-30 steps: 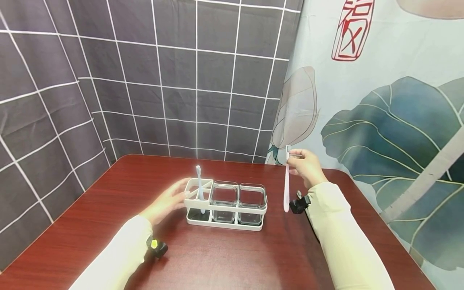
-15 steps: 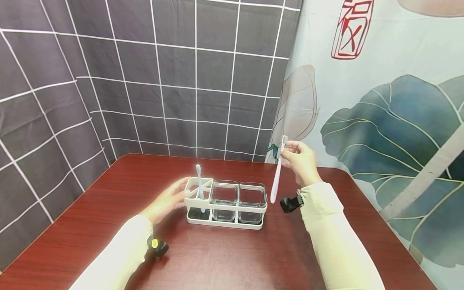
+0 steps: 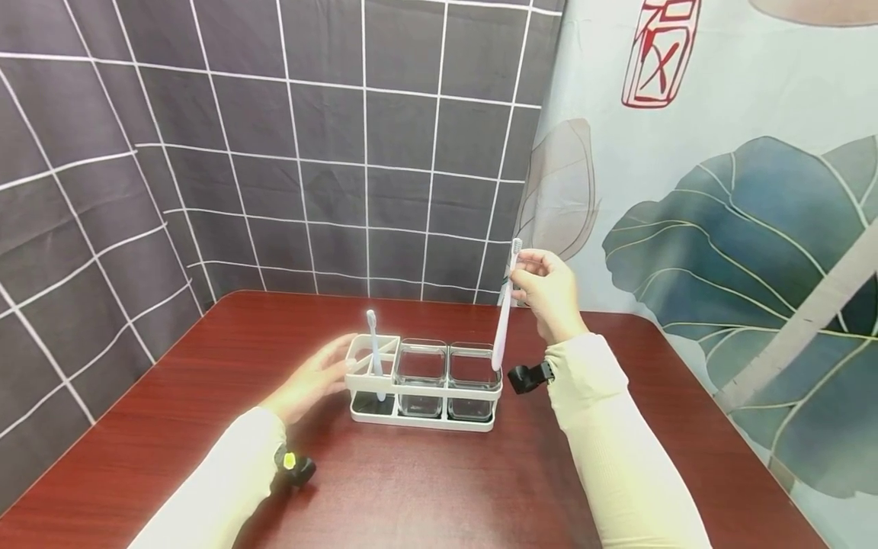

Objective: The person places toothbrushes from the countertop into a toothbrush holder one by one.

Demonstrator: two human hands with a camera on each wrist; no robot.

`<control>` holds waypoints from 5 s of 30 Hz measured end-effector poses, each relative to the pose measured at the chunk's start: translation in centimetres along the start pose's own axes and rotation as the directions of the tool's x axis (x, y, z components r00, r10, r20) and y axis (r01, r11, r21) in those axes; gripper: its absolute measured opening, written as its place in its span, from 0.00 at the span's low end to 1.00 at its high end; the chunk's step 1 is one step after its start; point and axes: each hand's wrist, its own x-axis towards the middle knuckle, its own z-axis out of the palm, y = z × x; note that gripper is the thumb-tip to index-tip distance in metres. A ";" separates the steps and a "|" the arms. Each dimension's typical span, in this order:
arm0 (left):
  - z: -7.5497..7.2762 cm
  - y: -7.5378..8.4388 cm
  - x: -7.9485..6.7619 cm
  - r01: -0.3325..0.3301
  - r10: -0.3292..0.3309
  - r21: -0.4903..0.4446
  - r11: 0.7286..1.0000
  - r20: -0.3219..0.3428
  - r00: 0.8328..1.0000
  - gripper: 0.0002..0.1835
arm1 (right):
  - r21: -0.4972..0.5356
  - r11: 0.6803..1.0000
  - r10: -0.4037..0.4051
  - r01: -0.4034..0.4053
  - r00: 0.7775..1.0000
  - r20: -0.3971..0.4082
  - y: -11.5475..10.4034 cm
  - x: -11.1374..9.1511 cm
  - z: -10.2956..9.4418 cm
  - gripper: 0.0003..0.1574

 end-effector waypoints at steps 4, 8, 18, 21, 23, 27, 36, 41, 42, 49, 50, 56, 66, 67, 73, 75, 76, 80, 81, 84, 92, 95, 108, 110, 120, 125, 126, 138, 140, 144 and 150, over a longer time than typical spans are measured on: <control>-0.1 0.0 0.0 -0.003 0.003 0.001 1.000 0.001 1.000 0.31 | 0.040 0.999 -0.012 0.013 1.000 -0.010 -0.4 -0.1 0.7 0.15; -0.1 -0.1 0.0 -0.008 0.008 0.002 1.000 0.003 1.000 0.31 | 0.075 0.997 -0.017 0.019 0.999 -0.031 -0.6 -0.2 1.4 0.15; -0.1 0.0 -0.1 -0.010 0.010 0.006 1.000 -0.001 1.000 0.31 | 0.141 0.989 -0.046 0.051 0.998 -0.039 -0.7 -0.7 3.1 0.16; -0.1 -0.1 -0.1 -0.010 0.010 0.000 1.000 -0.001 1.000 0.31 | 0.151 0.987 -0.049 0.056 0.998 -0.049 -0.6 -0.7 3.6 0.17; 0.0 -0.1 0.0 -0.008 0.008 -0.003 1.000 0.000 1.000 0.31 | 0.160 0.985 -0.052 0.060 0.997 -0.054 -0.7 -0.8 4.0 0.16; -0.1 -0.2 0.0 -0.005 0.005 -0.001 1.000 0.002 1.000 0.31 | 0.180 0.981 -0.065 0.075 0.996 -0.059 -0.6 -1.0 4.7 0.17; -0.1 -0.2 0.1 -0.012 0.012 -0.005 1.000 0.002 1.000 0.31 | 0.225 0.970 -0.086 0.093 0.995 -0.044 -0.1 -1.3 6.6 0.19; -0.3 0.0 0.0 -0.007 0.007 0.003 1.000 0.004 1.000 0.31 | 0.245 0.964 -0.102 0.107 0.994 -0.036 0.1 -1.5 7.7 0.18; -0.3 0.1 0.0 -0.006 0.006 0.004 1.000 0.003 1.000 0.31 | 0.250 0.962 -0.104 0.109 0.994 -0.035 0.1 -1.6 7.9 0.18; -0.2 0.3 0.0 -0.010 0.010 0.012 1.000 -0.003 1.000 0.31 | 0.288 0.950 -0.118 0.120 0.993 -0.023 0.4 -2.1 9.6 0.19; -0.2 0.3 0.0 -0.010 0.010 0.010 1.000 -0.003 1.000 0.31 | 0.296 0.948 -0.119 0.120 0.993 -0.022 0.5 -2.2 9.8 0.19; -0.2 0.2 0.0 -0.010 0.010 0.000 1.000 0.000 1.000 0.30 | 0.308 0.945 -0.107 0.110 0.994 -0.026 0.9 -2.4 10.9 0.20; -0.3 0.1 0.0 -0.009 0.009 -0.009 1.000 0.003 1.000 0.30 | 0.325 0.940 -0.100 0.100 0.995 -0.018 1.4 -2.6 12.3 0.19; -0.2 0.1 0.0 -0.007 0.007 -0.009 1.000 0.003 1.000 0.31 | 0.321 0.942 -0.097 0.096 0.995 -0.015 1.4 -2.7 12.4 0.19; -0.1 0.0 0.0 -0.002 0.002 -0.004 1.000 0.007 1.000 0.31 | 0.297 0.952 -0.078 0.073 0.997 0.004 2.1 -3.0 13.2 0.18; -0.1 0.0 0.0 -0.003 0.003 -0.008 1.000 0.004 1.000 0.31 | 0.284 0.956 -0.076 0.070 0.997 0.012 2.2 -3.1 13.4 0.18; -0.1 0.0 0.0 -0.002 0.002 -0.010 1.000 0.002 1.000 0.31 | 0.273 0.959 -0.079 0.071 0.997 0.019 2.3 -3.1 13.6 0.17; -0.1 -0.1 0.0 -0.007 0.007 -0.013 1.000 -0.010 1.000 0.30 | 0.244 0.967 -0.087 0.073 0.995 0.044 2.7 -3.3 13.9 0.17; -0.1 -0.1 0.0 -0.006 0.006 -0.012 1.000 -0.012 1.000 0.30 | 0.239 0.968 -0.089 0.075 0.995 0.048 2.8 -3.3 14.0 0.17; -0.1 -0.2 0.1 -0.004 0.004 -0.016 1.000 -0.012 1.000 0.30 | 0.214 0.973 -0.104 0.089 0.993 0.057 3.2 -3.5 14.2 0.16; -0.1 -0.2 0.2 -0.008 0.008 -0.002 1.000 -0.002 1.000 0.30 | 0.062 0.984 -0.173 0.168 0.980 0.100 4.8 -4.3 14.8 0.15; 0.0 -0.2 0.2 -0.006 0.006 0.000 1.000 -0.004 1.000 0.30 | 0.020 0.984 -0.180 0.179 0.977 0.114 5.2 -4.5 15.0 0.15; -0.1 -0.4 0.2 -0.013 0.013 -0.007 1.000 0.003 1.000 0.30 | -0.122 0.966 -0.202 0.228 0.960 0.197 6.7 -5.2 15.0 0.12; -0.1 -0.3 0.2 -0.013 0.013 -0.005 1.000 0.002 1.000 0.31 | -0.139 0.964 -0.193 0.224 0.959 0.208 6.8 -5.3 14.9 0.12; 0.0 -0.3 0.1 -0.009 0.009 -0.001 1.000 -0.009 1.000 0.31 | -0.162 0.966 -0.166 0.201 0.964 0.207 7.2 -5.7 14.7 0.12; 0.0 -0.3 0.0 -0.022 0.021 -0.012 1.000 -0.016 1.000 0.30 | -0.139 0.974 -0.151 0.179 0.970 0.189 7.4 -5.7 14.6 0.12; 0.1 -0.3 0.0 -0.024 0.023 -0.013 1.000 -0.015 1.000 0.30 | -0.135 0.976 -0.144 0.171 0.972 0.187 7.4 -5.7 14.5 0.12; 0.0 -0.3 0.1 -0.024 0.024 -0.018 1.000 -0.001 1.000 0.30 | -0.135 0.980 -0.118 0.143 0.976 0.181 7.5 -5.8 14.5 0.13; 0.0 -0.3 0.1 -0.022 0.022 -0.019 1.000 -0.002 1.000 0.30 | -0.138 0.980 -0.120 0.146 0.976 0.181 7.5 -5.8 14.4 0.13; 0.0 -0.2 0.0 -0.018 0.018 -0.021 1.000 -0.007 1.000 0.30 | -0.141 0.979 -0.119 0.146 0.976 0.181 7.7 -5.7 14.4 0.13; 0.0 -0.2 0.0 -0.023 0.023 -0.022 0.999 -0.005 1.000 0.30 | -0.139 0.980 -0.112 0.139 0.976 0.188 7.5 -5.8 14.2 0.13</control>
